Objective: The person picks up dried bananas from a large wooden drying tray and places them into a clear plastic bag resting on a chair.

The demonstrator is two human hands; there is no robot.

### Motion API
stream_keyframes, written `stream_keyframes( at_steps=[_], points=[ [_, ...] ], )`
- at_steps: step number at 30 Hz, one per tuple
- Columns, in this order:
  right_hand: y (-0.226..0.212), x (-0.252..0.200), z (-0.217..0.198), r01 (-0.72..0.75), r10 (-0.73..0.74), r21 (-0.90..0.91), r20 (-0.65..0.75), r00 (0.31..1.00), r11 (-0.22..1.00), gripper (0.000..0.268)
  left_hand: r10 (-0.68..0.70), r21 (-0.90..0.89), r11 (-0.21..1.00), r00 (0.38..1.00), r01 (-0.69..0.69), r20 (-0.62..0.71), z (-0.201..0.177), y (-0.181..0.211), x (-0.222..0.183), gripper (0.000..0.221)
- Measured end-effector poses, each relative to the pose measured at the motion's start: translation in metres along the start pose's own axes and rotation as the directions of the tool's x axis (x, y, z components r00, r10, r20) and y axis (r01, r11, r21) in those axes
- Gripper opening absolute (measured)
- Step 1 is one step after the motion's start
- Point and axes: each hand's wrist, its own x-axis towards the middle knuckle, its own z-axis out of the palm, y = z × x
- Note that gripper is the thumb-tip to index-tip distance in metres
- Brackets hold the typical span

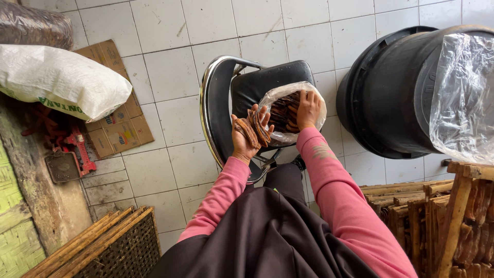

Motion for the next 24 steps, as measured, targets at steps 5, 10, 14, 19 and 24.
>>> stream_keyframes(
  at_steps=[5,10,14,19,24],
  points=[
    [0.000,-0.002,0.008,-0.041,0.042,-0.091,0.010,0.999,0.995,0.024,-0.011,-0.023,1.000,0.999,0.012,0.049,0.003,-0.001,0.001,0.082],
    [-0.006,-0.002,0.003,-0.076,0.077,-0.012,0.104,0.992,0.997,0.031,-0.039,-0.084,0.995,0.991,0.050,0.126,0.005,-0.010,0.007,0.086],
    [-0.029,-0.003,-0.036,-0.269,0.177,0.409,0.247,0.953,0.872,0.038,-0.054,-0.043,0.997,0.993,0.059,0.108,0.002,-0.015,0.025,0.089],
    [-0.066,-0.027,-0.106,-0.341,0.145,0.730,0.320,0.936,0.593,0.018,-0.061,-0.064,0.995,0.969,0.078,0.241,-0.010,-0.032,0.041,0.090],
    [-0.079,-0.030,-0.144,-0.366,0.094,0.774,0.374,0.923,0.517,0.016,-0.009,0.077,0.997,0.999,0.012,-0.046,-0.009,-0.047,0.046,0.088]
  ],
)
